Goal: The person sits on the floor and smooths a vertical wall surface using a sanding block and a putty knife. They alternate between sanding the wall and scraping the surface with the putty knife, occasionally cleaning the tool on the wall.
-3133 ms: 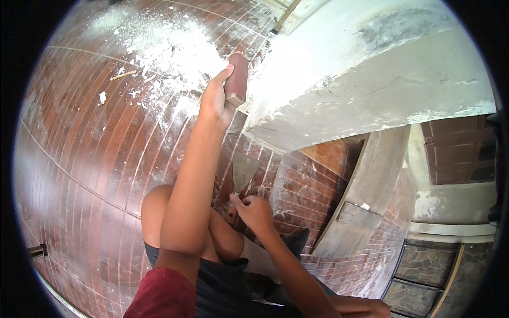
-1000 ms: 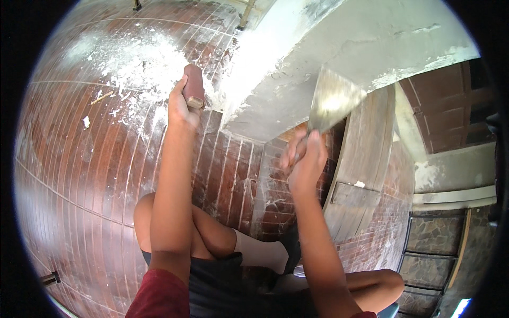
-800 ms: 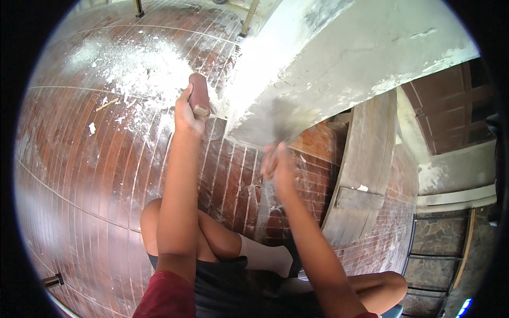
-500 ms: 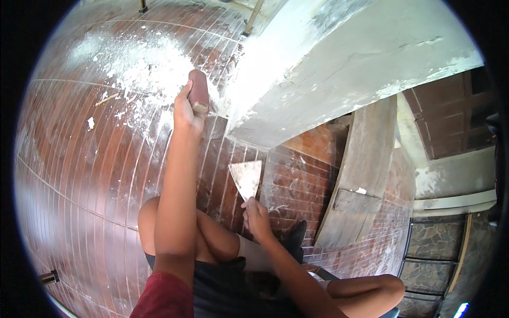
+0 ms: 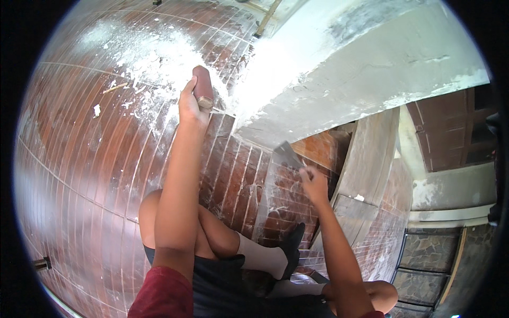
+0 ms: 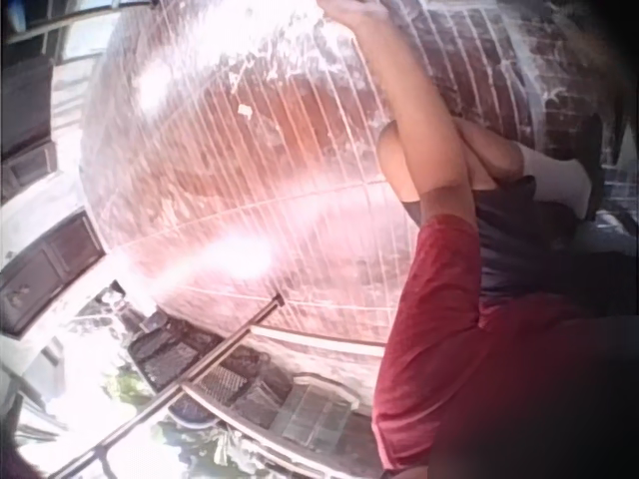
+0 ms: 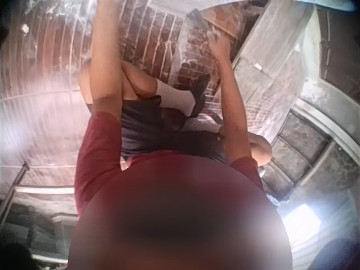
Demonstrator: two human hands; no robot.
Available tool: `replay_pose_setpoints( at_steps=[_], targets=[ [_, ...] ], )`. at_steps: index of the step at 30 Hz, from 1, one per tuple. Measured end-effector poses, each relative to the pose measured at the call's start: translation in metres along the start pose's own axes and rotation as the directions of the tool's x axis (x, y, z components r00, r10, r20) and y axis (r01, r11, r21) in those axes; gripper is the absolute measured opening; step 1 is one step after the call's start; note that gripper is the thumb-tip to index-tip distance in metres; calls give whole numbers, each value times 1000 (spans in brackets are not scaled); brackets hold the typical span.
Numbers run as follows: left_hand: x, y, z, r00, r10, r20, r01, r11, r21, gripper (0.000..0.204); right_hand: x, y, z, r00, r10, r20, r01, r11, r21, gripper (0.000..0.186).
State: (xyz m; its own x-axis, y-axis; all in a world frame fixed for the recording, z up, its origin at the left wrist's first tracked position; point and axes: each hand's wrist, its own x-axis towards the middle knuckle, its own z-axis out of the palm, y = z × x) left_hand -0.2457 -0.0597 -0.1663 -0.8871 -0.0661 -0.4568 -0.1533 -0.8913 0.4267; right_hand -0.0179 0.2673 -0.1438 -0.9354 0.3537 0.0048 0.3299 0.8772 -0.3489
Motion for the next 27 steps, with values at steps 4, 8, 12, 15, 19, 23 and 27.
replay_pose_setpoints(
  at_steps=[4,8,12,15,19,23,27],
  targets=[
    [1,-4,1,1000,-12,11,12,999,-34,42,-51,50,31,835,547,62,-500,706,501,31],
    [3,-8,0,1000,-26,11,26,1000,-17,40,-74,35,60,655,750,93,-468,305,829,44],
    [3,-13,-1,1000,-29,0,29,1000,9,39,-47,-37,75,776,631,18,-269,305,914,53],
    [3,-15,0,1000,-18,-6,18,998,55,38,-35,-100,83,919,388,69,-242,420,874,57],
    [2,-15,-1,1000,-12,-22,14,996,84,41,-40,-140,79,949,301,96,-205,356,912,60],
    [2,-20,-1,1000,-26,17,24,992,126,43,-49,-135,69,944,297,143,-222,251,942,60],
    [1,-26,1,998,-51,27,46,988,148,40,-35,-118,52,897,368,245,-344,235,909,41]
  ],
)
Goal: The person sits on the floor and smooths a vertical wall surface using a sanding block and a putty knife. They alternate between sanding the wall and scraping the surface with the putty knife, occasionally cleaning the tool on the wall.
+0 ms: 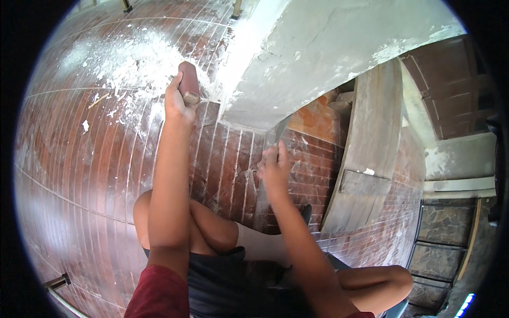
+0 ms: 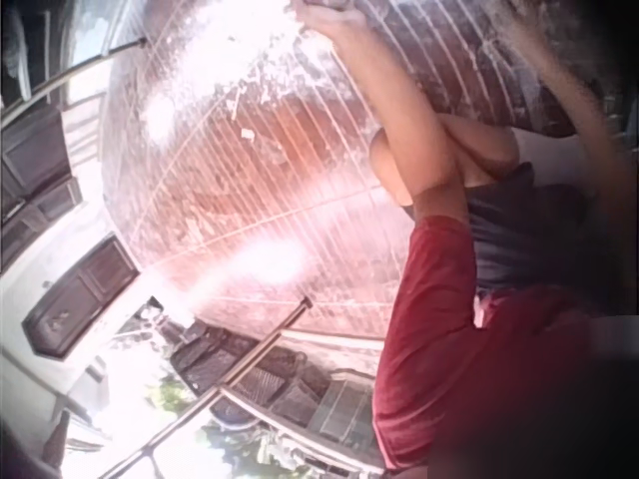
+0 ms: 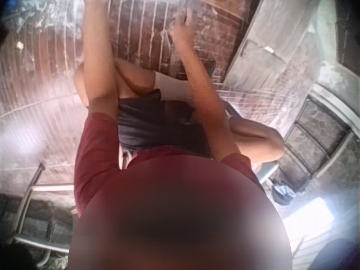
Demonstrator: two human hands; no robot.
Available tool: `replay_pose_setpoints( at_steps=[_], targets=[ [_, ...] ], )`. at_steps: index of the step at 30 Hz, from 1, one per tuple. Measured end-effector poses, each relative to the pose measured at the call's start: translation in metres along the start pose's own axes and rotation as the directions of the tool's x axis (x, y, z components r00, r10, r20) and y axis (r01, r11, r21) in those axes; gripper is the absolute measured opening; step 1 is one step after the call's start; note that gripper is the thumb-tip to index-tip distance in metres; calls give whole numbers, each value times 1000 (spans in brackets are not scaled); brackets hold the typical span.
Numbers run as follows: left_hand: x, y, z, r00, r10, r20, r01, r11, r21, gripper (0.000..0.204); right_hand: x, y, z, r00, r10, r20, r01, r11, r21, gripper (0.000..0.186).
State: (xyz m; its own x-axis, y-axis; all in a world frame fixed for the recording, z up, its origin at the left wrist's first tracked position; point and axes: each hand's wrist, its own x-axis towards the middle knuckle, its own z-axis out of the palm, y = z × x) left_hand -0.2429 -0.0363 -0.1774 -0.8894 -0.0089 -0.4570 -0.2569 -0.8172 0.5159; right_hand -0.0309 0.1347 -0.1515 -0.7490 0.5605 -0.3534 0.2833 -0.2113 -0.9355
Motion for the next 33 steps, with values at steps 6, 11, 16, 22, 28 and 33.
replay_pose_setpoints(
  at_steps=[6,11,16,22,28,33],
  targets=[
    [0,-2,3,998,-26,-54,28,999,32,36,-6,-14,-13,998,-46,50,48,997,-54,39],
    [3,-4,2,1000,-1,-3,1,1000,18,36,-20,3,-17,997,-63,39,64,997,-29,42],
    [3,-8,1,999,-35,-42,38,997,74,37,-5,-7,-18,994,-71,87,72,997,-11,49],
    [3,-10,4,999,-28,-29,31,996,82,38,-87,16,-45,993,78,-86,-86,992,-97,50],
    [1,-17,1,1000,-13,6,12,996,92,38,-54,-4,-82,998,16,-65,-15,1000,24,59],
    [6,-17,-3,1000,-22,-4,22,995,93,36,-44,-85,-92,988,-152,11,150,960,-238,48]
  ],
)
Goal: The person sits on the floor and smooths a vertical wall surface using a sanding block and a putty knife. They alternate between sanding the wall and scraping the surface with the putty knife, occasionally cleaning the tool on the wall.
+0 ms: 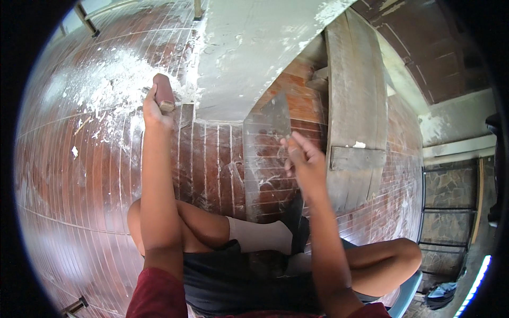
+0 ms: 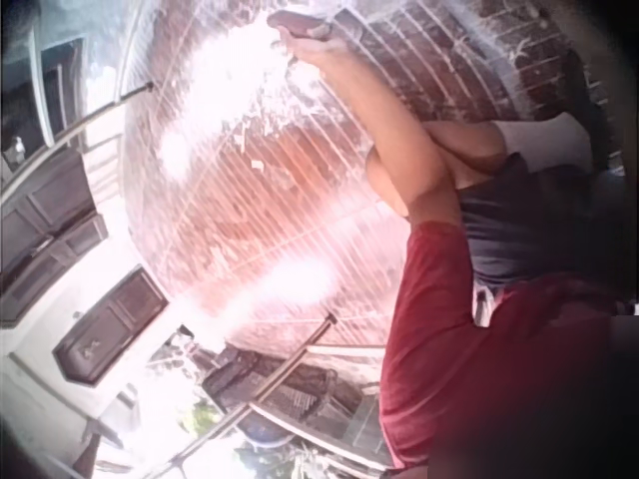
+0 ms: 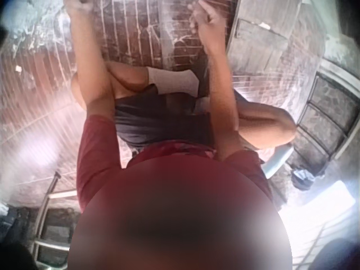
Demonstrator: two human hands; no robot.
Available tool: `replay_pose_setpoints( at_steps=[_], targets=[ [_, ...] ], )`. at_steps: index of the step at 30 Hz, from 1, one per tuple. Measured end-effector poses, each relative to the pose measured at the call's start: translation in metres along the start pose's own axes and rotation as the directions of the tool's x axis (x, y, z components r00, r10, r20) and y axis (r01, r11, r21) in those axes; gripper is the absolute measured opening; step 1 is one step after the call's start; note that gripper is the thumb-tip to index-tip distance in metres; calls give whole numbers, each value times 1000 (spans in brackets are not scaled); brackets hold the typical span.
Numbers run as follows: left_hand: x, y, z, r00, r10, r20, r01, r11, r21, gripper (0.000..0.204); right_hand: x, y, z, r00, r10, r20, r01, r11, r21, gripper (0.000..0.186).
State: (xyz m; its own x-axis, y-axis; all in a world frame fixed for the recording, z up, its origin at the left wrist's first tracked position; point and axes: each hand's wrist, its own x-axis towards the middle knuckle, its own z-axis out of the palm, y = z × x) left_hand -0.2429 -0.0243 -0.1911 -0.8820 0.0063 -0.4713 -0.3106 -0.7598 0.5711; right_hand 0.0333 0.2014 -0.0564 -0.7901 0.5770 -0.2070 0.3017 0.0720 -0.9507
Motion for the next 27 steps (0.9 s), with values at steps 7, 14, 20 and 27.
replay_pose_setpoints(
  at_steps=[7,14,20,27],
  targets=[
    [2,0,-4,1000,-12,-22,13,999,38,43,25,-140,-54,897,-440,51,421,810,-409,42],
    [4,-3,-3,1000,-7,-3,7,998,65,41,71,-222,-46,829,-530,180,552,720,-420,46],
    [12,-8,-10,1000,24,9,-25,988,153,37,99,-179,-42,897,-331,292,420,845,-332,21],
    [17,-5,-18,999,-11,40,2,980,199,38,118,-138,-20,950,-93,299,165,960,-226,15]
  ],
)
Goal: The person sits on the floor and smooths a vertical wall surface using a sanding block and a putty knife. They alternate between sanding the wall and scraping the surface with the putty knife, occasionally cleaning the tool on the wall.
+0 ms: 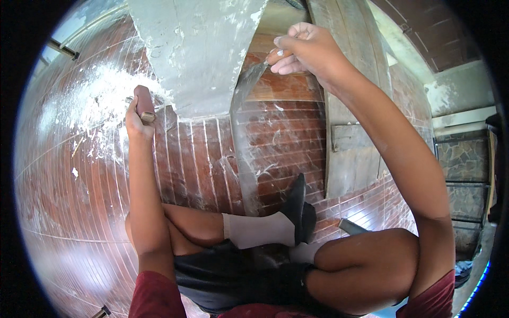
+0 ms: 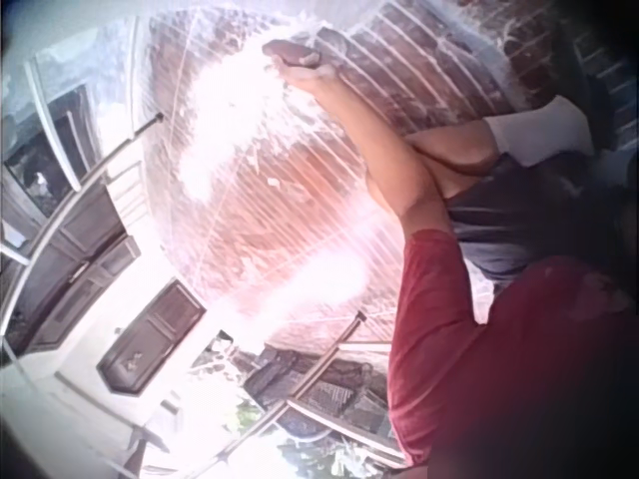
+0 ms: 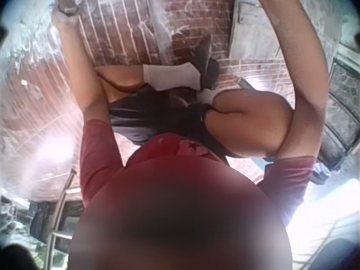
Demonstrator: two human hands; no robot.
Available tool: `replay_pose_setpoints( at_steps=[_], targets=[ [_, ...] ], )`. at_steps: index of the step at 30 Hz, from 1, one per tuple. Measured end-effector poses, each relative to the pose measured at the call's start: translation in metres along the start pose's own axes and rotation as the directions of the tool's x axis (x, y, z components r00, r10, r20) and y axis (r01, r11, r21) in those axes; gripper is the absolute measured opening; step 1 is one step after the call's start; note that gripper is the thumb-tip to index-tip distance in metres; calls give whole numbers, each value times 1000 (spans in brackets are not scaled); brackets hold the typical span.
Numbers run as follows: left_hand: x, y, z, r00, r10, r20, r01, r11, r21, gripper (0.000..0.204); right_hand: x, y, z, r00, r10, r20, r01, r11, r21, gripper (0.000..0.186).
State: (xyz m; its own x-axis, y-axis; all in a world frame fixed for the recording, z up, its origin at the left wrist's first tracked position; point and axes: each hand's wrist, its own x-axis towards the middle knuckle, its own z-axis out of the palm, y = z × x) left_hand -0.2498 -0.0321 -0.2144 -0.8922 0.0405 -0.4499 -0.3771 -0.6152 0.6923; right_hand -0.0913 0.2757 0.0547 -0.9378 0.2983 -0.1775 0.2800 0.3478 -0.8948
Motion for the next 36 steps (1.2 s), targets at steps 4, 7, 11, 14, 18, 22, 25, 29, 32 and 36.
replay_pose_setpoints(
  at_steps=[4,7,11,14,18,22,25,29,32,36],
  targets=[
    [4,4,2,999,13,-48,-12,1000,25,37,17,13,-7,994,-107,-36,105,994,-31,15],
    [5,3,4,1000,0,-21,-1,1000,-27,36,19,31,6,997,-9,-79,10,1000,23,17],
    [2,0,5,1000,26,-14,-26,1000,-7,39,21,42,21,1000,11,-26,-8,995,97,17],
    [0,-1,6,1000,21,-15,-21,1000,2,41,25,48,32,992,-5,-129,11,999,46,15],
    [-1,-2,9,1000,12,-6,-13,999,-41,44,33,67,43,991,122,-45,-113,979,170,14],
    [-2,-4,12,1000,4,-21,-5,998,-60,40,38,86,48,995,60,-83,-46,985,164,15],
    [-4,-5,17,1000,1,-11,-1,998,-61,41,27,102,64,991,134,-24,-132,987,93,16],
    [-7,-5,23,998,-58,-16,57,998,-40,45,22,112,58,985,142,97,-153,982,114,19],
    [-7,-2,23,998,-58,-19,58,998,2,46,21,111,31,977,148,152,-158,986,56,23],
    [-7,0,20,998,20,-62,-24,998,-60,40,2,102,10,970,146,194,-145,989,-19,28]
  ],
)
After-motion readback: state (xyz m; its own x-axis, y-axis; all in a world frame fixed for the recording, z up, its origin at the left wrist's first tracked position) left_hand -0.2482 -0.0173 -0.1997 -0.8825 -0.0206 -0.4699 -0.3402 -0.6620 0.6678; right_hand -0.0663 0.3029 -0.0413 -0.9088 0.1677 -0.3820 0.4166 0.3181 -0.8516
